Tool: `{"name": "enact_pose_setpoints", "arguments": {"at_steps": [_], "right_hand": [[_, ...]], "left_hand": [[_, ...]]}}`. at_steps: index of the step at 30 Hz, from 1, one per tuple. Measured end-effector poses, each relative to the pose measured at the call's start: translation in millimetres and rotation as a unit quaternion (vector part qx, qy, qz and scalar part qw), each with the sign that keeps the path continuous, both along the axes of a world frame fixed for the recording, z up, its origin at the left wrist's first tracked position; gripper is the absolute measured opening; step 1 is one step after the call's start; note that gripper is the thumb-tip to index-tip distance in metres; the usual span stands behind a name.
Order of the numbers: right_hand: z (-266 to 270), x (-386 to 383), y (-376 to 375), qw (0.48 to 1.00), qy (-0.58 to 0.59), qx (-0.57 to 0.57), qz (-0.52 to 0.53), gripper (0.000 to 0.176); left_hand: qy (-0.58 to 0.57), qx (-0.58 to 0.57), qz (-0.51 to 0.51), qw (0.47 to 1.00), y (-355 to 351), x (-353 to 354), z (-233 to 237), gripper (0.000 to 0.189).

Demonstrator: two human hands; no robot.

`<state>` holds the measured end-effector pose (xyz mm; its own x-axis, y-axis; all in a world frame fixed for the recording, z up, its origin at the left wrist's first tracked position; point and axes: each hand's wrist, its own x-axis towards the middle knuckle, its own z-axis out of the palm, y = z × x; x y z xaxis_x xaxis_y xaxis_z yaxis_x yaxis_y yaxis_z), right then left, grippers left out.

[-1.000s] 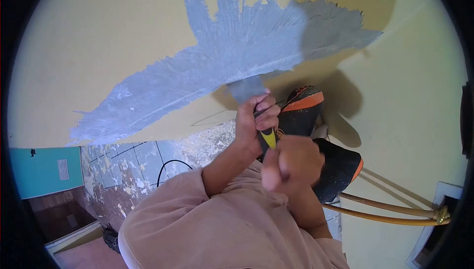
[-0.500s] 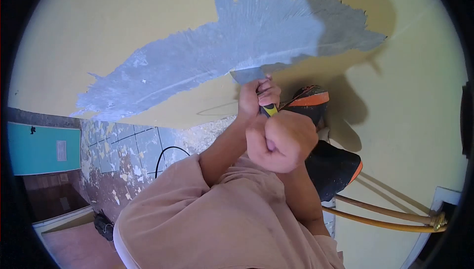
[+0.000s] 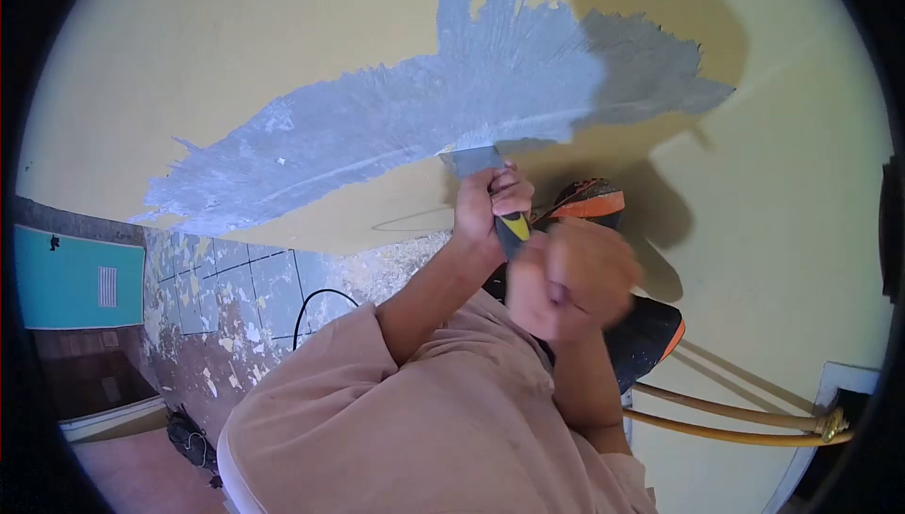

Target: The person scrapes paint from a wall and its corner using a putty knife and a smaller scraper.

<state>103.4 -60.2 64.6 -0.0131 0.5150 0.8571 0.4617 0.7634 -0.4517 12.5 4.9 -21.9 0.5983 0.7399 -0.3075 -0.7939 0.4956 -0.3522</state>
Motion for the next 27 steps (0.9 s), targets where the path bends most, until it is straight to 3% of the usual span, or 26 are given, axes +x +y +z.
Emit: {"name": "enact_pose_setpoints", "arguments": {"at_steps": [1, 2, 3, 4, 7, 8, 10, 13, 15, 16, 17, 19, 20, 21, 23, 24, 26, 27], "right_hand": [[1, -3, -7, 1.0, 0.001, 0.0, -0.001, 0.026], [3, -8, -11, 0.957, -0.156, -0.229, -0.087, 0.028], [3, -10, -17, 0.828, -0.301, -0.444, -0.163, 0.032], [-8, -9, 1, 0.989, -0.116, -0.085, -0.022, 0.018], [7, 2, -10, 0.995, -0.04, -0.008, -0.091, 0.021], [21, 0, -22, 0.996, 0.043, -0.043, -0.07, 0.026], [-1, -7, -6, 0.998, -0.006, -0.053, -0.042, 0.027], [-14, 7, -6, 0.994, -0.063, -0.078, -0.054, 0.032], [1, 16, -18, 0.993, -0.032, -0.068, -0.095, 0.025], [4, 11, -20, 0.991, 0.076, 0.021, -0.111, 0.027], [5, 10, -23, 0.991, 0.078, 0.016, -0.111, 0.027], [7, 10, -24, 0.971, -0.165, -0.034, -0.17, 0.03], [-4, -10, 0, 0.988, -0.116, -0.081, -0.06, 0.029], [-6, -5, 0, 0.993, -0.085, -0.074, -0.032, 0.031], [7, -3, -6, 0.998, 0.033, -0.025, -0.044, 0.033], [10, -5, -7, 0.998, 0.035, -0.028, -0.044, 0.033], [16, -6, -10, 0.976, -0.16, -0.142, -0.047, 0.034], [11, -7, -10, 0.975, -0.162, -0.142, -0.048, 0.034]], "left_hand": [[0.001, 0.016, 0.009, 1.0, -1, 0, -5, 0.007], [0.001, 0.018, 0.011, 1.0, 4, -1, -7, 0.007], [0.025, 0.044, -0.001, 0.999, 6, -2, -9, 0.007], [0.05, 0.068, -0.017, 0.996, 2, -2, -11, 0.006], [0.022, 0.025, 0.02, 0.999, -2, 6, -10, 0.007], [0.023, 0.03, 0.022, 0.999, 4, 6, -6, 0.007], [0.122, 0.007, 0.009, 0.992, -2, 4, -1, 0.007], [0.079, 0.016, 0.013, 0.997, 1, 9, -24, 0.008], [0.089, 0.002, 0.016, 0.996, -2, 7, -11, 0.008], [0.067, 0.025, 0.028, 0.997, -7, 3, -5, 0.008], [0.045, 0.048, 0.041, 0.997, -10, 0, 2, 0.009], [-0.015, 0.035, 0.034, 0.999, -8, -6, 9, 0.009], [0.024, 0.017, 0.023, 0.999, -4, -7, 9, 0.008], [0.064, -0.001, 0.01, 0.998, -1, -8, 8, 0.007], [0.063, 0.045, -0.001, 0.997, -7, -9, 5, 0.007], [0.039, 0.031, 0.015, 0.999, -9, -7, 8, 0.006], [0.021, 0.0, 0.027, 0.999, -10, -5, 19, 0.006], [0.018, -0.001, 0.026, 1.0, -13, -5, 15, 0.006]]}}
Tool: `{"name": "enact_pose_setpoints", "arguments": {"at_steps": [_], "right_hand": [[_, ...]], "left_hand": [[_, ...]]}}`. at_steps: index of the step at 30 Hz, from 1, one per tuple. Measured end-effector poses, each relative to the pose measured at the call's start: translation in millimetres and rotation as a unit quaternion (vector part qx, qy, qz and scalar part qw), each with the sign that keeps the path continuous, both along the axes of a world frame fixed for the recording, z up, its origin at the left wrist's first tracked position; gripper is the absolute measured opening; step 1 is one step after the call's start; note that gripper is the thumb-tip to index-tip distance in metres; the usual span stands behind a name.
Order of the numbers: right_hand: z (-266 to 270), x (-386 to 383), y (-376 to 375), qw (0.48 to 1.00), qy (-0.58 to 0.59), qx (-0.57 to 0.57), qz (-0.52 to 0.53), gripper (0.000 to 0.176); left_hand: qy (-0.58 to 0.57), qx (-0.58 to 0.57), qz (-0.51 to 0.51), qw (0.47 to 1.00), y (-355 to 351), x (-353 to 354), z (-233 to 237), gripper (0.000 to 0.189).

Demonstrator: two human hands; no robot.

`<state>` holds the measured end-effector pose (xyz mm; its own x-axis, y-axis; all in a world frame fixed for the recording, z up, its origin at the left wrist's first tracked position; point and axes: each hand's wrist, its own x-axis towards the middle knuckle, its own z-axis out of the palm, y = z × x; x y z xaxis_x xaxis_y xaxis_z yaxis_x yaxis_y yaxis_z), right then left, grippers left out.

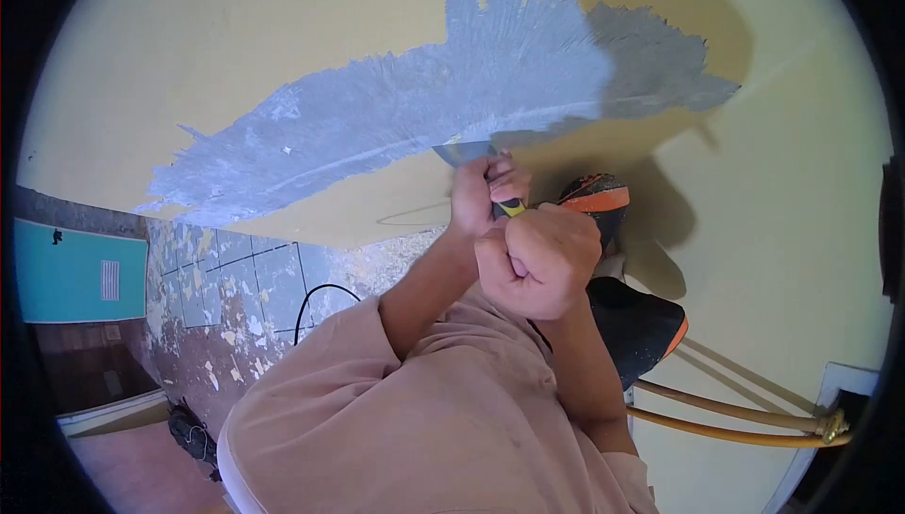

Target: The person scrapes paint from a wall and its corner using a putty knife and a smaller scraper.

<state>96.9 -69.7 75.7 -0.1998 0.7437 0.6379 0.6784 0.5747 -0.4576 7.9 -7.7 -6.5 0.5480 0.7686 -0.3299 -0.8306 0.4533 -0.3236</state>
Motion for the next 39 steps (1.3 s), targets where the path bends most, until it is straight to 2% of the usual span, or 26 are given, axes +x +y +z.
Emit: {"name": "enact_pose_setpoints", "arguments": {"at_steps": [2, 3, 5, 6, 9, 11, 12, 14, 15, 16, 17, 18, 20, 22, 24, 26, 27, 28, 30, 32, 33, 36, 39], "right_hand": [[-12, 0, 13, 0.982, 0.127, 0.141, 0.018, 0.023], [-12, 0, 10, 0.982, 0.129, 0.14, 0.016, 0.023], [-5, 3, 3, 0.997, -0.071, 0.009, 0.018, 0.027], [-24, -16, 23, 0.99, 0.119, 0.064, 0.03, 0.029], [-13, 1, 6, 0.99, 0.111, 0.087, 0.017, 0.03], [-12, 8, -4, 0.997, -0.021, 0.059, 0.034, 0.031], [-14, -16, 13, 0.994, 0.077, 0.083, 0.015, 0.031], [-20, -4, 13, 0.99, 0.112, 0.089, 0.009, 0.033], [-19, 2, 6, 0.99, 0.112, 0.087, 0.01, 0.033], [-16, 6, 0, 0.994, 0.064, 0.093, 0.009, 0.034], [-15, 8, -2, 0.995, 0.017, 0.096, 0.01, 0.035], [-18, 4, -1, 0.996, 0.019, 0.087, 0.008, 0.035], [-22, -4, 16, 0.987, 0.119, 0.109, 0.017, 0.036], [-21, -4, 19, 0.978, 0.131, 0.159, -0.015, 0.036], [-24, -11, 25, 0.988, 0.113, 0.101, 0.01, 0.034], [-26, -8, 22, 0.992, 0.102, 0.076, 0.015, 0.033], [-26, 0, 24, 0.993, 0.103, 0.064, -0.01, 0.033], [-29, 7, 20, 0.993, 0.109, 0.04, -0.038, 0.033], [-30, 18, 14, 0.987, 0.15, 0.008, -0.063, 0.035], [-28, 31, -1, 0.974, 0.171, -0.12, -0.086, 0.031], [-22, 33, -9, 0.971, 0.168, -0.145, -0.092, 0.035], [-15, 40, -28, 0.965, 0.161, -0.168, -0.122, 0.035], [11, 46, -47, 0.98, 0.113, -0.093, -0.137, 0.035]], "left_hand": [[0.04, 0.003, -0.007, 0.999, 5, 2, -12, 0.007], [0.066, -0.004, -0.012, 0.998, 4, 0, -16, 0.008], [0.113, 0.006, 0.002, 0.994, 10, -2, -19, 0.007], [0.16, 0.014, 0.012, 0.987, 8, -2, -19, 0.007], [0.096, 0.014, 0.009, 0.995, 9, 0, -16, 0.006], [0.061, -0.009, 0.012, 0.998, 5, -3, -9, 0.006], [0.06, -0.012, 0.011, 0.998, 4, -3, -10, 0.006], [0.064, 0.011, -0.016, 0.998, 12, 0, -12, 0.007], [0.033, -0.006, -0.005, 0.999, 10, 2, -12, 0.006], [0.035, -0.005, -0.005, 0.999, 12, 1, -13, 0.006], [0.073, 0.006, -0.007, 0.997, 15, 0, -12, 0.006], [0.111, 0.008, -0.014, 0.994, 12, 0, -14, 0.006], [0.097, 0.038, -0.026, 0.994, 17, 4, -22, 0.005], [0.05, -0.028, 0.001, 0.998, 13, 3, -20, 0.005], [0.07, -0.025, 0.001, 0.997, 8, 2, -22, 0.005], [0.263, 0.084, -0.008, 0.961, 7, 5, -32, 0.008], [0.208, 0.079, -0.031, 0.975, 13, 4, -39, 0.012], [0.208, 0.077, -0.034, 0.974, 11, 6, -49, 0.012], [0.141, -0.025, -0.008, 0.99, 5, 10, -36, 0.012], [0.112, -0.024, -0.017, 0.993, 2, 10, -36, 0.011], [0.124, -0.016, -0.02, 0.992, 0, 11, -33, 0.01], [0.132, -0.008, -0.046, 0.99, -2, 25, -24, 0.008], [0.111, -0.013, -0.06, 0.992, -3, 39, -21, 0.006]]}}
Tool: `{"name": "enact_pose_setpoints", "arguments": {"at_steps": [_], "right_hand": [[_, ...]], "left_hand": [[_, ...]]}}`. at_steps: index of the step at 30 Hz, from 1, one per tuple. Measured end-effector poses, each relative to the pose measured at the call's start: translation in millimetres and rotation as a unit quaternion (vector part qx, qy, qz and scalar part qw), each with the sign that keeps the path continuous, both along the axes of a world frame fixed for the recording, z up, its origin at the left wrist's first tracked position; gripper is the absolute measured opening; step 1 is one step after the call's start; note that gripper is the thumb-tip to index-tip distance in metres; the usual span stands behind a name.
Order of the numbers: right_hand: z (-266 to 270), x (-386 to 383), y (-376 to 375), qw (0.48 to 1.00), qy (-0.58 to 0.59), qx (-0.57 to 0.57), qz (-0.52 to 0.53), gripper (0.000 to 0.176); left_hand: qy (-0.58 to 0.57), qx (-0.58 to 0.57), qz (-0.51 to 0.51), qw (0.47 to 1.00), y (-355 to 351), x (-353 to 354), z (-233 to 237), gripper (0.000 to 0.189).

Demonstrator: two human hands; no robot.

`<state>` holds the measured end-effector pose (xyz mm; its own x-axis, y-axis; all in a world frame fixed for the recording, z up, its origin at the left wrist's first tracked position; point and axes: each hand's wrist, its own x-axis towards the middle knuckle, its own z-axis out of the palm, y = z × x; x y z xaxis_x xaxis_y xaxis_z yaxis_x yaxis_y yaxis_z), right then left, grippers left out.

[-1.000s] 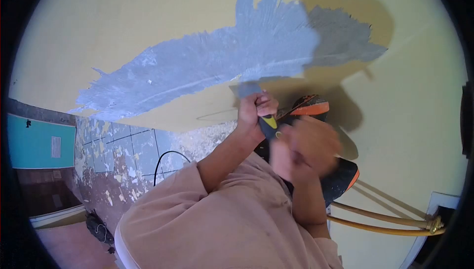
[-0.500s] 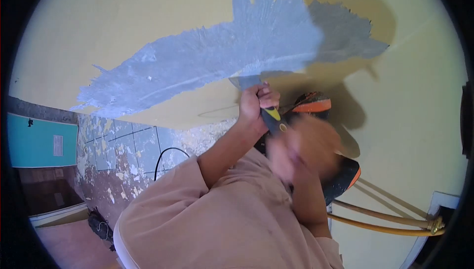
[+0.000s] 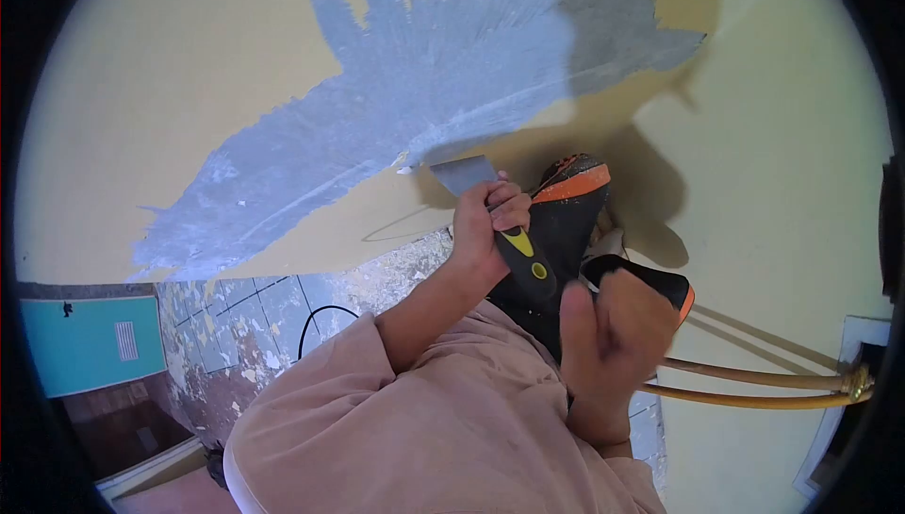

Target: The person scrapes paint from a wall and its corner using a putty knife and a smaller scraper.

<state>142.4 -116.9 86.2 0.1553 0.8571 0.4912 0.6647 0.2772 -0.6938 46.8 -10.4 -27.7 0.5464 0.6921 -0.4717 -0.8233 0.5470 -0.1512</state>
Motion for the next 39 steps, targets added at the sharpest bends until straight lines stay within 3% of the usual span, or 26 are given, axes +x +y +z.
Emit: {"name": "enact_pose_setpoints", "arguments": {"at_steps": [2, 4, 5, 7, 8, 11, 13, 15, 16, 17, 19, 20, 21, 23, 24, 25, 27, 28, 29, 31, 32, 33, 34, 35, 37, 39], "right_hand": [[-8, -9, 15, 0.987, -0.019, 0.152, 0.052, 0.033], [-62, -17, 64, 0.978, -0.035, 0.184, 0.097, 0.031], [-76, -18, 75, 0.964, -0.052, 0.215, 0.146, 0.03], [-63, -5, 67, 0.964, -0.016, 0.231, 0.13, 0.029], [-57, -2, 62, 0.965, 0.021, 0.236, 0.112, 0.029], [-48, -8, 60, 0.973, -0.052, 0.196, 0.114, 0.031], [-67, -8, 76, 0.967, -0.01, 0.195, 0.163, 0.03], [-56, 3, 71, 0.974, 0.026, 0.207, 0.087, 0.03], [-75, 9, 46, 0.996, -0.076, 0.031, 0.024, 0.03], [-79, 4, 56, 0.997, -0.072, 0.029, 0.025, 0.03], [-79, -6, 78, 0.979, -0.032, 0.148, 0.135, 0.026], [-75, 0, 72, 0.978, -0.037, 0.153, 0.138, 0.025], [-66, 5, 66, 0.976, -0.042, 0.158, 0.142, 0.025], [-46, 5, 50, 0.987, -0.119, 0.09, 0.053, 0.024], [-42, -4, 63, 0.952, 0.071, 0.262, 0.141, 0.023], [-51, -6, 65, 0.953, 0.075, 0.258, 0.139, 0.023], [-69, -6, 76, 0.977, -0.031, 0.155, 0.145, 0.02], [-72, 4, 71, 0.974, -0.031, 0.168, 0.148, 0.018], [-58, 4, 66, 0.974, -0.03, 0.169, 0.147, 0.018], [-30, 0, 52, 0.956, -0.269, -0.07, 0.092, 0.024], [-89, -9, 77, 0.978, -0.077, 0.16, 0.109, 0.03], [-86, -9, 75, 0.977, -0.078, 0.166, 0.105, 0.03], [-82, -7, 76, 0.976, -0.043, 0.178, 0.114, 0.029], [-81, -6, 77, 0.975, -0.005, 0.184, 0.123, 0.029], [-90, -8, 77, 0.977, 0.012, 0.173, 0.126, 0.031], [-97, -7, 78, 0.977, 0.031, 0.172, 0.124, 0.035]], "left_hand": [[-0.013, -0.006, -0.006, 1.0, 2, 6, 9, 0.005], [0.147, 0.021, 0.031, 0.988, 11, 12, 25, 0.006], [0.148, 0.02, 0.029, 0.988, 13, 12, 9, 0.006], [-0.084, -0.07, -0.015, 0.994, 29, 7, -36, 0.006], [-0.068, -0.051, -0.042, 0.995, 31, 7, -36, 0.006], [-0.094, 0.0, -0.045, 0.995, 29, 8, -36, 0.005], [-0.108, -0.002, -0.032, 0.994, 28, 11, -45, 0.005], [-0.124, -0.003, -0.01, 0.992, 30, 13, -50, 0.004], [-0.108, 0.01, 0.006, 0.994, 29, 12, -47, 0.004], [-0.105, 0.008, 0.006, 0.994, 32, 10, -46, 0.004], [-0.145, -0.037, -0.006, 0.989, 37, 8, -44, 0.003], [-0.073, 0.017, -0.022, 0.997, 34, 9, -47, 0.003], [-0.078, 0.023, -0.02, 0.997, 36, 14, -46, 0.003], [-0.082, 0.027, -0.005, 0.996, 30, 13, -44, 0.003], [-0.115, 0.003, -0.016, 0.993, 31, 11, -44, 0.002], [-0.112, -0.003, -0.015, 0.994, 25, 8, -51, 0.002], [-0.048, 0.096, -0.037, 0.993, 27, 12, -52, 0.004], [-0.054, -0.014, -0.021, 0.998, 29, 12, -54, 0.009], [-0.053, -0.013, -0.022, 0.998, 32, 11, -55, 0.009], [-0.167, -0.04, 0.0, 0.985, 34, 7, -56, 0.012], [-0.162, -0.047, -0.001, 0.986, 23, 7, -52, 0.012], [0.021, -0.001, 0.013, 1.0, 17, 12, -43, 0.014], [0.197, 0.053, 0.035, 0.978, 21, 18, -37, 0.015], [0.196, 0.06, 0.038, 0.978, 28, 17, -40, 0.015], [-0.078, -0.003, 0.007, 0.997, 29, 8, -55, 0.009], [-0.077, 0.032, -0.008, 0.996, 26, 11, -59, 0.006]]}}
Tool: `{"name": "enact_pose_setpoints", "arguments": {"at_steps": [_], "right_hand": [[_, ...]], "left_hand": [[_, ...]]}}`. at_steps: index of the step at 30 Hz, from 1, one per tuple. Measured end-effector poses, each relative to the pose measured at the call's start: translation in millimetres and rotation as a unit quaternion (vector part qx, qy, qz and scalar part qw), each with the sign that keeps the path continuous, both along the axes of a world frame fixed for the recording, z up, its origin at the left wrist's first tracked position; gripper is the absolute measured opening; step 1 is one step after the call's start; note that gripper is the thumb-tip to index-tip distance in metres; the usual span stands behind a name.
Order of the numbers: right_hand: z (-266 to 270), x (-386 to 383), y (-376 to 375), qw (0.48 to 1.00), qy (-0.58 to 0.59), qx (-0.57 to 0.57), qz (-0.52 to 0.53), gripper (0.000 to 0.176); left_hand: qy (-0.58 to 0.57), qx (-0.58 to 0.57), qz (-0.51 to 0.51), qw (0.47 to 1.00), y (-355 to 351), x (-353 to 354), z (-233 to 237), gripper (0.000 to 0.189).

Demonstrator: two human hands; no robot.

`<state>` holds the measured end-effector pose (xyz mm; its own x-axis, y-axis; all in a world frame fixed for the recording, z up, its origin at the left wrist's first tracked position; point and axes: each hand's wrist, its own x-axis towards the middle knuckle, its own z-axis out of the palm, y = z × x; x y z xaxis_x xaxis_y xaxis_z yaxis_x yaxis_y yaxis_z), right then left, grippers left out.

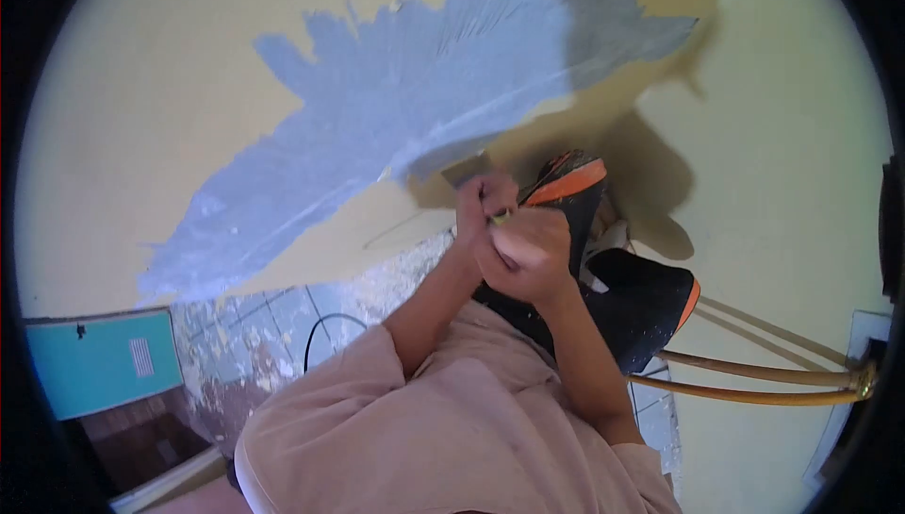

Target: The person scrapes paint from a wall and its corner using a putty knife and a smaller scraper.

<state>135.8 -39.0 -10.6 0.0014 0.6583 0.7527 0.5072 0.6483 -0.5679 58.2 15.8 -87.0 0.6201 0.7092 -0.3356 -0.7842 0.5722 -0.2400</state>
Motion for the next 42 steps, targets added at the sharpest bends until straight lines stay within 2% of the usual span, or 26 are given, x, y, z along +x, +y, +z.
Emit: {"name": "enact_pose_setpoints", "arguments": {"at_steps": [1, 2, 3, 4, 6, 7, 8, 9, 10, 12, 13, 15, 16, 17, 18, 19, 21, 22, 23, 24, 25, 28, 38, 40, 42], "right_hand": [[-1, 8, 0, 1.0, -0.008, 0.014, -0.008, 0.035], [-6, 15, -11, 0.999, 0.026, -0.031, -0.036, 0.031], [-13, 18, -24, 0.992, 0.066, -0.081, -0.066, 0.027], [-21, 19, -32, 0.991, 0.071, -0.079, -0.08, 0.027], [-38, 18, -46, 0.949, 0.195, -0.223, -0.107, 0.017], [-42, 17, -53, 0.945, 0.206, -0.222, -0.122, 0.017], [-45, 16, -59, 0.944, 0.183, -0.241, -0.13, 0.026], [-50, 12, -64, 0.942, 0.162, -0.262, -0.137, 0.038], [-54, 7, -68, 0.937, 0.175, -0.261, -0.15, 0.038], [-65, -7, -71, 0.848, 0.329, -0.402, -0.102, 0.047], [-71, -13, -70, 0.843, 0.345, -0.397, -0.109, 0.047], [-78, -26, -64, 0.754, 0.476, -0.45, -0.041, 0.047], [-74, -29, -60, 0.749, 0.491, -0.442, -0.045, 0.047], [-61, -30, -56, 0.669, 0.581, -0.464, 0.011, 0.048], [-54, -31, -51, 0.577, 0.661, -0.475, 0.069, 0.049], [-57, -37, -48, 0.571, 0.674, -0.465, 0.067, 0.049], [-68, -47, -39, 0.638, 0.587, -0.498, 0.001, 0.05], [-75, -54, -35, 0.636, 0.595, -0.491, -0.001, 0.05], [-82, -64, -33, 0.697, 0.55, -0.456, -0.061, 0.047], [-78, -63, -30, 0.75, 0.499, -0.417, -0.122, 0.044], [-73, -58, -32, 0.738, 0.498, -0.443, -0.108, 0.039], [-67, -42, -35, 0.727, 0.495, -0.459, -0.128, 0.036], [-75, -46, -30, 0.733, 0.497, -0.425, -0.189, 0.036], [-71, -47, -30, 0.737, 0.505, -0.401, -0.204, 0.035], [-68, -49, -28, 0.736, 0.507, -0.389, -0.223, 0.034]], "left_hand": [[0.067, -0.011, -0.011, 0.998, -4, 5, -6, 0.009], [0.138, -0.028, -0.023, 0.99, -9, 9, -12, 0.014], [0.112, -0.022, -0.047, 0.992, -11, 10, -12, 0.013], [0.115, -0.019, -0.061, 0.991, -16, 15, -10, 0.013], [0.226, 0.07, -0.079, 0.968, -25, 25, 12, 0.013], [0.269, 0.104, -0.11, 0.951, -27, 28, 15, 0.015], [0.275, 0.107, -0.127, 0.947, -27, 29, 17, 0.015], [0.357, 0.124, -0.154, 0.913, -28, 29, 18, 0.018], [0.435, 0.143, -0.179, 0.871, -28, 28, 18, 0.022], [0.475, 0.171, -0.2, 0.84, -27, 22, 8, 0.026], [0.506, 0.192, -0.207, 0.815, -25, 17, 3, 0.031], [0.523, 0.212, -0.231, 0.793, -16, 0, -1, 0.034], [0.531, 0.227, -0.241, 0.781, -13, -6, -2, 0.038], [0.537, 0.233, -0.253, 0.771, -12, -7, 3, 0.038], [0.519, 0.212, -0.242, 0.792, -13, -5, 11, 0.037], [0.5, 0.19, -0.23, 0.813, -13, -5, 16, 0.037], [0.511, 0.184, -0.227, 0.808, -9, -8, 6, 0.035], [0.512, 0.176, -0.21, 0.814, -6, -8, -1, 0.033], [0.514, 0.181, -0.216, 0.81, 0, -11, -10, 0.033], [0.407, 0.157, -0.217, 0.873, 6, -16, -19, 0.03], [0.291, 0.128, -0.215, 0.923, 12, -20, -28, 0.027], [0.23, 0.148, -0.236, 0.932, 16, -10, -44, 0.025], [0.199, 0.136, -0.266, 0.933, 23, 3, -48, 0.027], [0.14, 0.176, -0.277, 0.934, 25, 1, -53, 0.023], [0.148, 0.184, -0.295, 0.926, 28, 1, -49, 0.024]]}}
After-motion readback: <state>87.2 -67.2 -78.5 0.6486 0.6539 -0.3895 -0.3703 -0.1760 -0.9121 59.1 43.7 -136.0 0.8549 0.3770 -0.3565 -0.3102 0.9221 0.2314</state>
